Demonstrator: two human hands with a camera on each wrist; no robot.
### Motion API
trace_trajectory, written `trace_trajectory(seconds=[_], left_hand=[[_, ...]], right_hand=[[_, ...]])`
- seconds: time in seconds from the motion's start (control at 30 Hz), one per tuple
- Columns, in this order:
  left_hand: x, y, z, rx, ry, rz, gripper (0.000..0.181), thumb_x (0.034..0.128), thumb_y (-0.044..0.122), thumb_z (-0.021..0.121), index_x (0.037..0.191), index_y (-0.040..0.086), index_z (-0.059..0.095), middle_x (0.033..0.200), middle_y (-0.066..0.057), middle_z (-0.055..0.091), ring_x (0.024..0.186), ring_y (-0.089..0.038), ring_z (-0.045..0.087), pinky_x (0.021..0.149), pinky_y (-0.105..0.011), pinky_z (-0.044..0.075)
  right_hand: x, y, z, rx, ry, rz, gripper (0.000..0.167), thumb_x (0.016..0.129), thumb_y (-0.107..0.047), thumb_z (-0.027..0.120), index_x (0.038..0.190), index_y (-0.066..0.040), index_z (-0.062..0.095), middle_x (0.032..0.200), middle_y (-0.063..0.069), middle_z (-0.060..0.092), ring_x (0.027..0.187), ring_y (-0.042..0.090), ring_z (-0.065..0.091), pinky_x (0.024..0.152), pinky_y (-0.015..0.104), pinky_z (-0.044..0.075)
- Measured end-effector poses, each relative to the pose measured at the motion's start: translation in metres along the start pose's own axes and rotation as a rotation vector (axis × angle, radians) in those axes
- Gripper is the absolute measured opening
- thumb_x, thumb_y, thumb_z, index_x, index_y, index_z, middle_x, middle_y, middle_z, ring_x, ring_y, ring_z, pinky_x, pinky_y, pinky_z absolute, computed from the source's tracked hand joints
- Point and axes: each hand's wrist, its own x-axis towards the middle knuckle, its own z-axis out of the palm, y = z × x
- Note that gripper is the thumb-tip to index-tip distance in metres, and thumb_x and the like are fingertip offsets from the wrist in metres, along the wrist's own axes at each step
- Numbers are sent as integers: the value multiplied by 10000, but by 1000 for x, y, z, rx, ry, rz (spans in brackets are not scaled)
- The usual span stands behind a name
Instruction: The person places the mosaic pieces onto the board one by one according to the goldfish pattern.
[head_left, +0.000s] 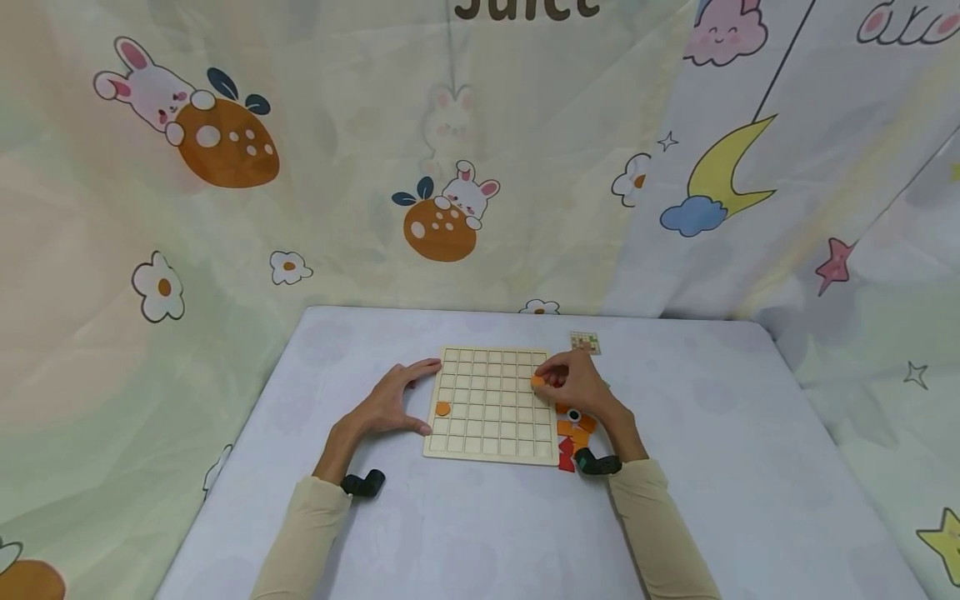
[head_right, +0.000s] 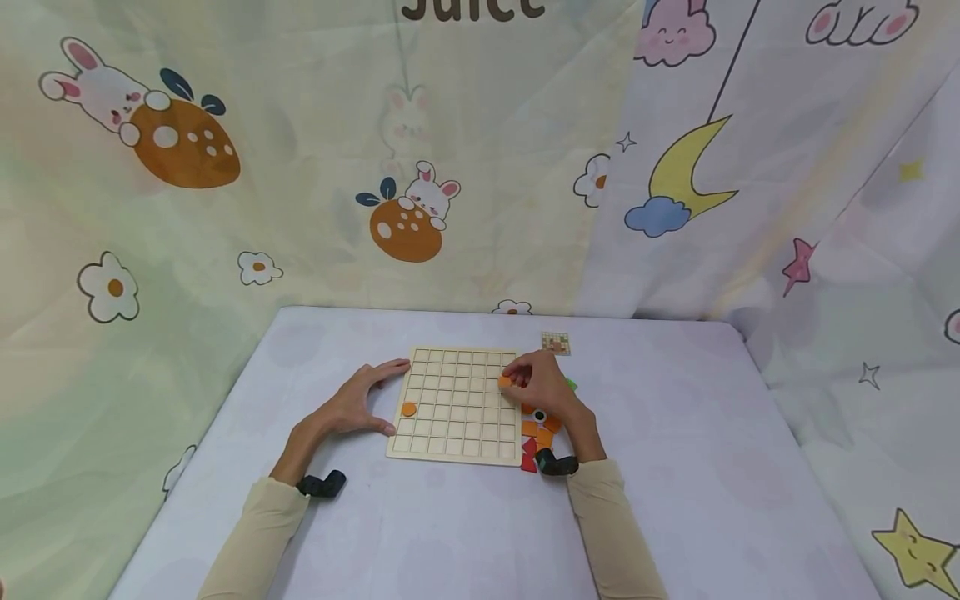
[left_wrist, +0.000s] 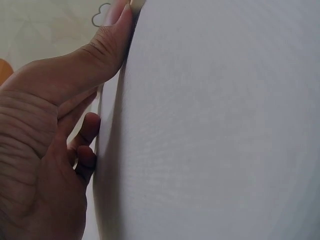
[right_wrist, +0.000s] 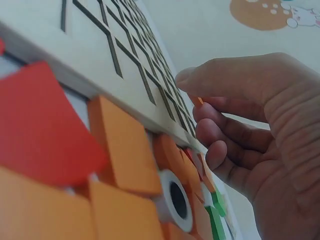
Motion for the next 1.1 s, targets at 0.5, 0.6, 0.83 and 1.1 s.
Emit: trace_trajectory(seconds=[0.5, 0.6, 0.83, 1.1], left_hand=[[1, 4, -2, 3, -1, 5, 1191, 644, 424, 1067, 1651, 147, 496, 1755, -35, 440, 1163, -234, 506, 984, -415, 434], [2, 4, -2, 3, -1, 3, 1190, 645, 418, 1067, 1653, 156, 494, 1756, -25, 438, 1163, -229, 504, 986, -413, 432], [0, 1, 0, 17, 1, -10, 1196, 640, 429, 1070, 1654, 159, 494, 1747, -29, 451, 1153, -208, 493, 979, -403, 430], [-2, 1, 0, 11, 1, -12, 1201, 638, 442, 1067, 1657, 174, 491, 1749, -11, 449, 1161, -214, 498, 987, -414, 436]], right_hand=[[7, -10, 17, 6, -48, 4, 199, 834, -81, 914, 1018, -42, 849, 858, 47, 771, 755, 121, 645, 712, 253, 533], [8, -12, 19, 6, -56, -1, 195, 842, -87, 905, 1023, -41, 848, 865, 45, 774, 761, 114, 647, 718, 257, 538], [11, -21, 27, -3, -91, -1, 186, 873, -107, 897, 1042, -47, 847, 905, 49, 786, 789, 110, 660, 733, 260, 545], [15, -28, 38, -10, -93, 5, 171, 867, -90, 899, 1030, -78, 849, 912, 10, 780, 798, 116, 670, 747, 261, 561]])
